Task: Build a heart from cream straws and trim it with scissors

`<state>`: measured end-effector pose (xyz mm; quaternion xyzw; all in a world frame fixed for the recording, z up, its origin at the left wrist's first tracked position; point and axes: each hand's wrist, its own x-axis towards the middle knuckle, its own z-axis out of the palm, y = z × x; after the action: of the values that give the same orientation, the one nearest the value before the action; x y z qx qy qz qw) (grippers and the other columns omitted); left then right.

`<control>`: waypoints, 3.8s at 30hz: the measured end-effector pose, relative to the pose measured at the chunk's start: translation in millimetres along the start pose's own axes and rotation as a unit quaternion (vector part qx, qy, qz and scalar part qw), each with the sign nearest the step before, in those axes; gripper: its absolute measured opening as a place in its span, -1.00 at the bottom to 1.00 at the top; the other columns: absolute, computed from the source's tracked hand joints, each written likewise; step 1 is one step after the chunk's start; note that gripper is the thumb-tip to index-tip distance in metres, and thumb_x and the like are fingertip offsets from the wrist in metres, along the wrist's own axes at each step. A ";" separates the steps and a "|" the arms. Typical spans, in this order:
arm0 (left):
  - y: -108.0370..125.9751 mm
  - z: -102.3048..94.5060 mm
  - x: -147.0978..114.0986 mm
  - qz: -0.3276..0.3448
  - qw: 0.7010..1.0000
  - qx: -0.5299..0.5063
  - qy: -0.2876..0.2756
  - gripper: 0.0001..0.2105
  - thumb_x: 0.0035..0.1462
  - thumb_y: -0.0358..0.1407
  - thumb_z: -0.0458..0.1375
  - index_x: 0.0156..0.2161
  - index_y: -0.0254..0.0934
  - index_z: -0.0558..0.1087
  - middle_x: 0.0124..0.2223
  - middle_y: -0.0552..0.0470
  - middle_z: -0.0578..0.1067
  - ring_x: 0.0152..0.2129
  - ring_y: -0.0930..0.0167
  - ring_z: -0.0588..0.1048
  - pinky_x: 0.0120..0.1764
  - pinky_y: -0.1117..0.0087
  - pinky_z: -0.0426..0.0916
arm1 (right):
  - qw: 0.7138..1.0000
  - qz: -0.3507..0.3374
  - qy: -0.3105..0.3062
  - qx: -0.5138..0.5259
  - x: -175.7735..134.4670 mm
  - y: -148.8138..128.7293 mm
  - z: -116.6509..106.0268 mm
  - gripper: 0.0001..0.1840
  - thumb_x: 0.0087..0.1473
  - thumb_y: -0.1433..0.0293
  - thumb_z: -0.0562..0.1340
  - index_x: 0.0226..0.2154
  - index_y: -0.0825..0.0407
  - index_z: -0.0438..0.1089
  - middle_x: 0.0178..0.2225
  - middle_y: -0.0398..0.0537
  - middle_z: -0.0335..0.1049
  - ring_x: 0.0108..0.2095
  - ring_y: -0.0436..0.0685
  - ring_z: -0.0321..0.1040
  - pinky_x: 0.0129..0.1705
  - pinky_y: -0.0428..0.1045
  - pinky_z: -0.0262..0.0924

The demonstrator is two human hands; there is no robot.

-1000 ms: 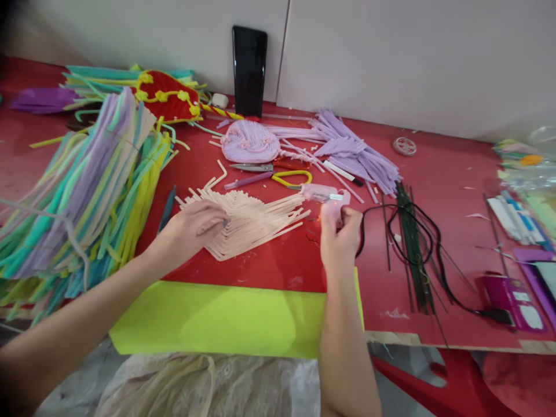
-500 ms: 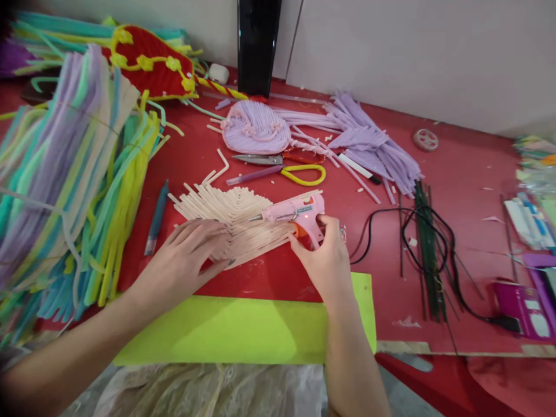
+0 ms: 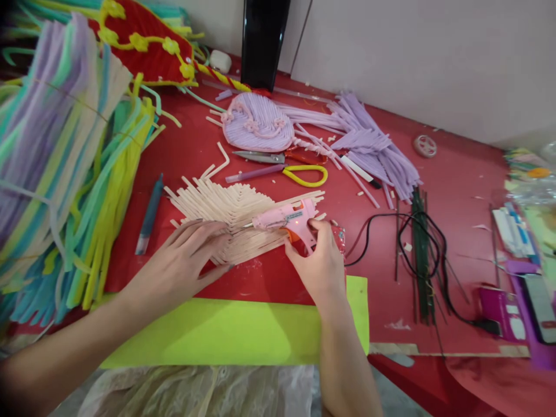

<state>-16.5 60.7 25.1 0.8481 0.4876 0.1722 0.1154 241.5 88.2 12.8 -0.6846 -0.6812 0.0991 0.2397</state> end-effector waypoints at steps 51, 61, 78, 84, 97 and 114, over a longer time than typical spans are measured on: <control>-4.7 3.2 -3.1 0.016 1.000 -0.001 0.001 -0.73 0.23 -0.32 0.07 0.02 -0.28 0.43 0.05 -0.14 0.45 0.05 0.20 0.40 0.22 -0.02 0.16 | 0.999 -0.021 -0.011 -0.037 -3.6 3.0 -3.2 -0.60 -0.01 0.18 0.27 -0.13 -0.03 0.25 -0.12 0.06 0.40 -0.21 0.22 0.39 -0.32 0.07 0.30; -5.2 3.5 -3.3 0.022 1.000 0.018 -0.009 -0.71 0.25 -0.29 0.07 0.03 -0.32 0.43 0.07 -0.14 0.44 0.05 0.19 0.40 0.22 -0.02 0.17 | 0.998 0.051 -0.031 -0.022 -2.5 5.0 -7.3 -0.55 -0.03 0.15 0.27 -0.12 -0.01 0.25 -0.10 0.10 0.40 -0.26 0.20 0.37 -0.30 0.10 0.31; -3.2 1.9 -2.5 0.022 0.999 0.028 0.001 -0.71 0.25 -0.30 0.07 0.02 -0.34 0.45 0.04 -0.13 0.45 0.02 0.19 0.41 0.21 -0.02 0.19 | 0.999 0.038 0.007 -0.031 -2.7 9.6 -12.2 -0.57 -0.04 0.22 0.28 -0.10 0.00 0.28 -0.15 0.04 0.40 -0.23 0.17 0.38 -0.30 0.04 0.31; -3.8 2.7 -2.6 0.023 0.999 0.031 0.000 -0.72 0.25 -0.30 0.07 0.01 -0.34 0.45 0.04 -0.10 0.45 0.01 0.20 0.41 0.22 -0.02 0.17 | 0.998 0.033 0.018 -0.042 -1.5 9.1 -15.0 -0.58 -0.05 0.21 0.29 -0.13 0.00 0.28 -0.19 0.02 0.41 -0.27 0.16 0.37 -0.29 0.04 0.27; -3.7 2.0 -2.3 0.029 0.999 0.026 -0.014 -0.71 0.29 -0.27 0.03 0.06 -0.18 0.42 0.05 -0.09 0.42 0.06 0.20 0.39 0.20 -0.06 0.19 | 0.973 0.218 0.070 -0.002 17.2 43.7 -21.6 -0.43 -0.20 0.03 0.33 -0.21 0.06 0.33 -0.32 -0.09 0.30 -0.32 0.12 0.25 -0.16 0.09 0.20; -1.3 3.0 -1.3 0.039 0.998 0.038 -0.007 -0.69 0.27 -0.30 0.05 0.08 -0.27 0.41 0.05 -0.14 0.43 0.05 0.18 0.39 0.20 -0.06 0.19 | 0.962 0.257 0.070 -0.054 24.8 89.8 -24.3 -0.39 -0.29 0.01 0.36 -0.26 0.11 0.39 -0.38 -0.01 0.33 -0.28 0.23 0.30 -0.16 0.14 0.22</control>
<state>-16.8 60.1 21.6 0.8715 0.4592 0.1524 0.0798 333.5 111.6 -3.0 -0.8537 -0.4682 0.0725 0.2159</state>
